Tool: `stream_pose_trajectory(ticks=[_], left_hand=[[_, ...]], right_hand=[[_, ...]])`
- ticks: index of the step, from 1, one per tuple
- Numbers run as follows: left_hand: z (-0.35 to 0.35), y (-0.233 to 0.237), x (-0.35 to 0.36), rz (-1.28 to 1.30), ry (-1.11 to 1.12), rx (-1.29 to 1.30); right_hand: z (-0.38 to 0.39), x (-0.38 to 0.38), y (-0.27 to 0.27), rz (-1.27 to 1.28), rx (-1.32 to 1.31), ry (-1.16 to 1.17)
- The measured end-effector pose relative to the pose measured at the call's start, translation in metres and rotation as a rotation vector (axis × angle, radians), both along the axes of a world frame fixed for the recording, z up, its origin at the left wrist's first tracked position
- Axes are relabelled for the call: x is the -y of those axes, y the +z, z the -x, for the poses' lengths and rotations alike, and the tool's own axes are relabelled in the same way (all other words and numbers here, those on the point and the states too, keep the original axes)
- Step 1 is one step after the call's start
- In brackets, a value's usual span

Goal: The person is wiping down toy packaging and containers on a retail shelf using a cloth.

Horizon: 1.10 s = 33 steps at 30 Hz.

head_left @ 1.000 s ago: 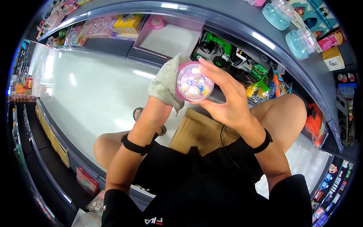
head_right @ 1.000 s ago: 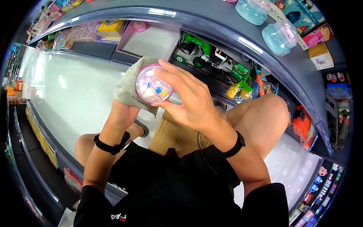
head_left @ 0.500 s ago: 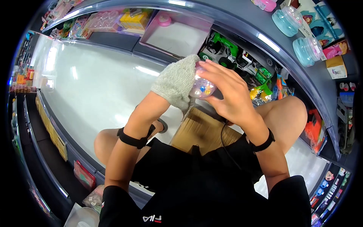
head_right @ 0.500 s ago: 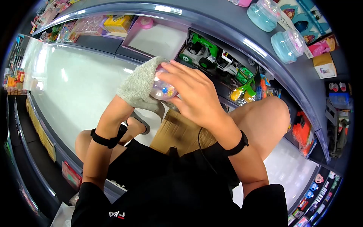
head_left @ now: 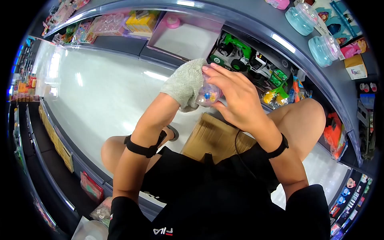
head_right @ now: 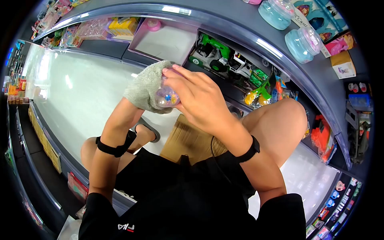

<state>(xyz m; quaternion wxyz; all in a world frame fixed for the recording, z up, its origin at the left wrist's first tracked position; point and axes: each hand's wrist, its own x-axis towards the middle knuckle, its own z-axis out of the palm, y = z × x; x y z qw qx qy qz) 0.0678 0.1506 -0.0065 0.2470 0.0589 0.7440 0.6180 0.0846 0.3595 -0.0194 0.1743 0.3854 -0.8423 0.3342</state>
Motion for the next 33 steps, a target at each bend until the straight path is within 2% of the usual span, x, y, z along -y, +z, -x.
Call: stream_pose_trajectory(ticks=[2,5,9,11,14,15,17,19,22,23,25,26,27,29,30,31,32,33], left_hand=[[0.005,-0.001,-0.006,0.143,-0.033,-0.002],[0.006,-0.013,-0.009,0.260,-0.064,-0.238],[0.010,-0.015,-0.006,0.426,-0.154,-0.399],[0.016,-0.011,-0.001,0.562,-0.262,-0.427],[0.034,-0.001,0.006,0.837,-0.612,-0.372],[0.022,-0.007,0.011,0.837,-0.605,-0.361],[-0.013,-0.018,0.024,-0.421,0.207,0.214],[-0.015,-0.025,0.023,-0.429,0.262,0.272],[-0.012,-0.024,0.026,-0.617,0.226,0.254],[-0.012,-0.019,0.027,-0.617,0.227,0.251],[-0.010,-0.007,0.027,-0.381,0.169,0.050],[-0.005,-0.009,0.028,-0.191,-0.070,-0.186],[0.001,-0.014,0.025,-0.197,-0.076,-0.187],[0.009,-0.026,0.018,0.342,-0.166,-0.455],[0.007,-0.031,0.018,0.389,-0.126,-0.889],[0.004,-0.025,0.015,0.384,-0.123,-0.890],[0.000,-0.014,0.008,0.108,0.084,-0.392],[-0.002,-0.008,0.003,-0.165,0.279,0.110]], right_hand=[[-0.001,0.000,-0.004,-0.034,-0.009,-0.008],[-0.002,0.001,-0.010,-0.041,0.004,-0.020],[-0.003,0.000,-0.016,-0.009,0.021,-0.005],[-0.004,-0.001,-0.014,-0.001,0.014,0.033],[-0.005,0.001,-0.009,0.034,0.001,0.110],[-0.006,0.001,-0.007,0.062,-0.006,0.148],[-0.007,0.003,-0.002,0.095,0.021,0.162],[-0.008,0.002,-0.002,0.150,0.049,0.181],[-0.009,0.002,0.003,0.168,0.127,0.144],[-0.008,0.002,0.002,0.186,0.183,0.071],[-0.004,0.000,0.000,0.198,0.233,-0.005],[0.000,-0.002,-0.003,0.166,0.231,-0.027],[0.001,-0.004,-0.006,0.135,0.229,-0.051],[-0.004,-0.001,-0.009,0.137,0.316,-0.100],[-0.008,0.001,-0.007,0.146,0.512,-0.131],[-0.011,0.003,-0.004,0.155,0.707,-0.163],[-0.013,0.004,-0.001,0.150,0.708,-0.161],[-0.014,0.006,0.003,0.189,0.820,-0.182]])
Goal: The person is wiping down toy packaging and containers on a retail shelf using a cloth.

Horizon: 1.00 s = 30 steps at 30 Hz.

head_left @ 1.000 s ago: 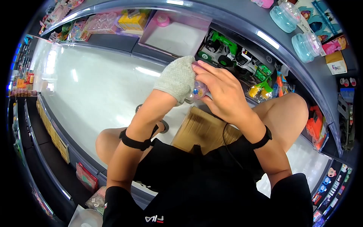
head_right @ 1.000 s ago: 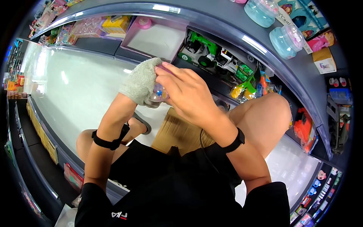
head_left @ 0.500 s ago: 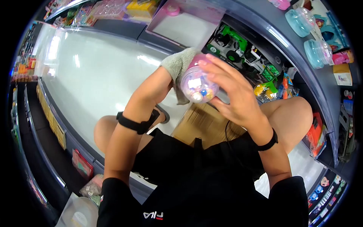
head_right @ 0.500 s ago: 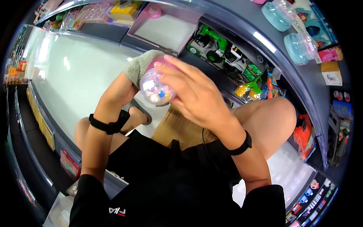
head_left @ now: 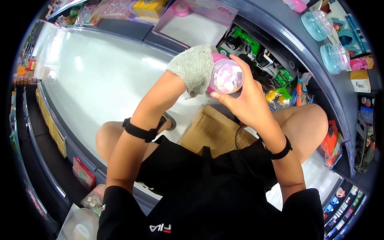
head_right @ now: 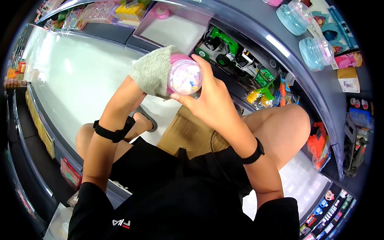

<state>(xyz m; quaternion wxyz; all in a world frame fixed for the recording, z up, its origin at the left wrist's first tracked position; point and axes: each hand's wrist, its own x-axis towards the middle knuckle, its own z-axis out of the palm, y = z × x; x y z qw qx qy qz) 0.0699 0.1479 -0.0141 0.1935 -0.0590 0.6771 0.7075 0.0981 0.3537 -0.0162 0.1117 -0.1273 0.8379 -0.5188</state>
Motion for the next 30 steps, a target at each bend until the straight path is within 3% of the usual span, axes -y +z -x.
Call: stream_pose_trajectory(ticks=[1,3,7,10,12,14,16,18,22,24,25,26,29,30], left_hand=[[0.009,-0.015,-0.003,-0.002,0.006,0.000],[0.037,-0.054,-0.007,0.805,-0.416,-0.623],[0.025,-0.045,-0.012,0.790,-0.394,-0.755],[0.006,-0.030,0.006,0.830,-0.281,-0.975],[0.010,-0.050,0.018,0.216,-0.321,-0.775],[0.000,-0.050,0.016,0.302,-0.287,-0.801],[-0.012,-0.050,0.013,0.387,-0.253,-0.823],[-0.020,-0.049,0.010,-0.449,-0.025,-0.033],[-0.014,-0.043,0.005,-0.436,-0.028,-0.105],[-0.009,-0.030,0.003,-0.197,-0.065,-0.350],[-0.009,-0.012,0.004,-0.102,-0.149,-0.156],[-0.008,-0.013,-0.001,-0.105,-0.149,-0.158],[0.008,-0.020,-0.025,0.795,-0.204,-0.982],[0.010,-0.025,-0.028,0.791,-0.194,-0.996]], right_hand=[[0.001,0.001,0.002,0.039,0.111,-0.026],[0.002,0.000,-0.009,0.143,0.089,-0.032],[-0.001,0.003,-0.018,0.264,0.010,-0.057],[-0.005,0.005,-0.007,0.137,-0.099,-0.013],[-0.003,0.003,-0.008,0.116,-0.174,-0.004],[-0.003,-0.001,-0.008,-0.146,-0.523,0.044],[0.006,-0.009,-0.004,-0.231,-0.638,0.163],[0.010,-0.012,-0.004,-0.317,-0.752,0.280],[0.002,-0.008,-0.006,-0.228,-0.655,0.094],[0.001,-0.005,-0.005,-0.248,-0.614,-0.023],[0.003,-0.005,-0.005,-0.046,-0.401,-0.102],[0.004,-0.005,-0.004,0.155,-0.185,-0.179],[0.003,-0.001,-0.009,0.306,-0.087,-0.185],[0.003,-0.002,-0.014,0.283,-0.107,-0.199]])
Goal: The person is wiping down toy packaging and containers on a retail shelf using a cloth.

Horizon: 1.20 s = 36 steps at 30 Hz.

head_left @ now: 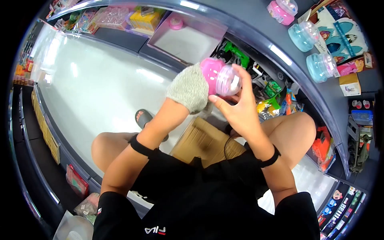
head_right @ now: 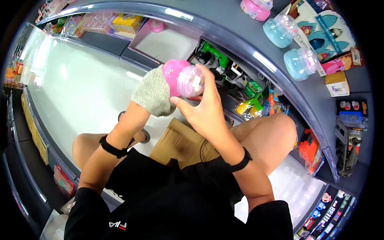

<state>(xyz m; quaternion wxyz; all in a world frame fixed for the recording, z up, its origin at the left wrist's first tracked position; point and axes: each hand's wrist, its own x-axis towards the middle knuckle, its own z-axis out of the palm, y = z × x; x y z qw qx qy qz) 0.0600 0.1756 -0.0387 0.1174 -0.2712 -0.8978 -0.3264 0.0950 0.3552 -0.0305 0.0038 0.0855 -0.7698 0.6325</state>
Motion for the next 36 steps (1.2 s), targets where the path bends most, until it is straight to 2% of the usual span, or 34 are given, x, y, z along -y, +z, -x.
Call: stream_pose_trajectory(ticks=[2,3,4,6,7,8,10,11,12,14,15,17,20,24,26,27,29,30,32,33,35,36], left_hand=[[0.000,-0.021,-0.006,-0.081,0.094,0.193],[0.004,-0.041,-0.007,-0.053,0.118,0.136],[0.002,-0.037,-0.006,-0.059,0.118,0.134],[-0.008,-0.027,0.001,-0.544,0.113,0.392],[-0.016,-0.008,0.001,-0.807,0.118,0.655],[-0.018,0.003,0.003,-0.816,0.130,0.642],[-0.021,0.020,0.007,-0.904,0.083,0.874],[-0.029,0.026,0.005,-1.102,0.143,0.972],[-0.028,0.016,0.010,-1.106,0.146,0.973],[-0.024,-0.005,0.021,-1.093,-0.104,0.821],[-0.027,-0.008,0.022,-1.094,-0.102,0.823],[-0.033,0.000,0.023,-1.301,-0.036,1.035],[-0.033,-0.002,0.025,-1.174,-0.075,0.954],[-0.032,-0.006,0.024,-1.267,-0.092,0.939],[-0.028,-0.005,0.023,-1.262,-0.095,0.948],[-0.023,-0.010,0.024,-1.263,-0.097,0.952],[-0.011,-0.015,0.023,-0.782,-0.178,0.408],[-0.010,-0.017,0.023,-0.782,-0.181,0.410],[-0.008,0.001,0.017,-0.472,0.090,0.461],[-0.003,-0.002,0.014,-0.472,0.090,0.463],[0.011,-0.015,0.010,-0.222,0.209,0.390],[0.013,-0.023,0.010,-0.222,0.208,0.392]], right_hand=[[0.005,-0.003,-0.006,0.032,0.026,0.005],[0.006,-0.003,-0.006,0.067,0.034,0.000],[0.006,-0.002,-0.006,0.102,0.046,-0.002],[0.001,0.002,-0.004,-0.101,-0.240,0.002],[-0.002,0.004,0.002,-0.150,-0.304,0.010],[-0.004,0.006,0.007,-0.198,-0.368,0.018],[-0.003,0.003,0.012,-0.230,-0.407,0.089],[-0.003,0.001,0.013,-0.263,-0.441,0.141],[-0.002,-0.001,0.014,-0.264,-0.439,0.146],[0.002,-0.004,0.014,-0.433,-0.596,0.243],[0.001,-0.005,0.015,-0.432,-0.594,0.244],[0.001,-0.005,0.016,-0.466,-0.612,0.310],[0.005,-0.007,0.013,-0.515,-0.700,0.376],[-0.001,-0.001,0.018,-0.531,-0.687,0.370],[-0.003,0.003,0.014,-0.338,-0.553,0.239],[-0.003,0.003,0.015,-0.340,-0.550,0.237],[-0.004,0.002,0.018,-0.316,-0.474,0.183],[-0.004,0.001,0.016,-0.317,-0.473,0.179],[-0.006,0.001,0.012,-0.345,-0.377,0.140],[-0.006,0.001,0.011,-0.345,-0.375,0.140],[-0.005,0.001,0.008,-0.261,-0.157,0.137],[-0.005,0.001,0.008,-0.261,-0.155,0.136]])
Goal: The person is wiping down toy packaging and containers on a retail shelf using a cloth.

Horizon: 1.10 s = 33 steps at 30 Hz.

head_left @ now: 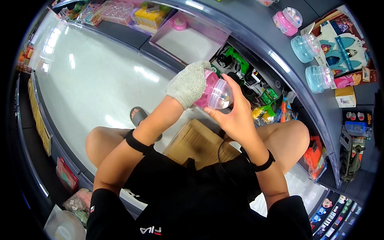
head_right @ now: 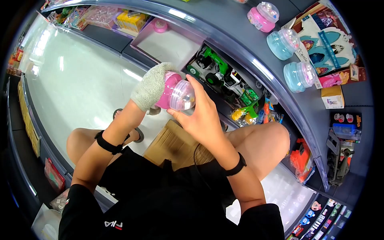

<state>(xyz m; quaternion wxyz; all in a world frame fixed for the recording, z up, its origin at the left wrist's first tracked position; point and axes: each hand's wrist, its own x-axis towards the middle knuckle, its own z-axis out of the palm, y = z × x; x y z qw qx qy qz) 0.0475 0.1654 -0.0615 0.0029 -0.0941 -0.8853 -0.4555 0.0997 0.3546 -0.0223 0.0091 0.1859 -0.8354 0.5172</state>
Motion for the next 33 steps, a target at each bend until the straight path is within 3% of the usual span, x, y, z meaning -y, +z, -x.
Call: stream_pose_trajectory(ticks=[3,5,6,8,9,11,12,14,15,17,18,25,27,28,30,33], left_hand=[[-0.001,-0.010,0.003,0.117,-0.053,-0.186],[-0.010,0.008,0.004,0.127,-0.068,-0.146],[-0.014,0.011,0.005,0.127,-0.067,-0.144],[-0.022,0.014,0.010,-0.194,-0.085,-0.167],[-0.027,0.015,0.014,-0.195,-0.082,-0.164],[-0.036,0.020,0.021,-0.733,-0.155,0.203],[-0.032,0.022,0.019,-0.734,-0.153,0.205],[-0.021,0.029,0.012,-0.684,0.070,0.736],[-0.026,0.024,0.013,-0.685,0.072,0.738],[-0.040,0.015,0.015,-1.025,-0.051,0.455],[-0.040,0.011,0.016,-1.029,-0.049,0.452],[-0.043,0.015,0.016,-1.028,-0.024,0.549],[-0.046,0.019,0.017,-1.088,0.006,0.602],[-0.048,0.023,0.016,-1.154,0.019,0.594],[-0.048,0.024,0.014,-1.220,0.024,0.591],[-0.046,0.014,0.010,-1.135,0.148,0.494]], right_hand=[[0.001,0.000,0.001,0.049,0.117,0.016],[0.001,-0.002,-0.001,-0.091,-0.222,0.066],[0.002,-0.003,0.000,-0.091,-0.220,0.067],[0.001,-0.004,0.002,-0.180,-0.357,0.153],[0.001,-0.004,0.002,-0.180,-0.354,0.157],[0.003,-0.005,0.002,-0.341,-0.602,0.278],[0.003,-0.004,0.001,-0.341,-0.600,0.279],[0.002,-0.001,-0.004,-0.322,-0.615,0.234],[0.004,-0.001,-0.006,-0.322,-0.613,0.235],[0.009,-0.003,-0.010,-0.286,-0.588,0.181],[0.008,-0.004,-0.010,-0.289,-0.590,0.185],[0.005,-0.004,-0.007,-0.278,-0.400,0.126],[-0.001,-0.002,-0.002,-0.161,-0.046,0.033],[-0.003,-0.001,0.000,-0.161,-0.046,0.030],[-0.007,0.002,0.002,0.084,0.278,0.097],[-0.010,0.007,-0.001,0.125,0.313,0.117]])
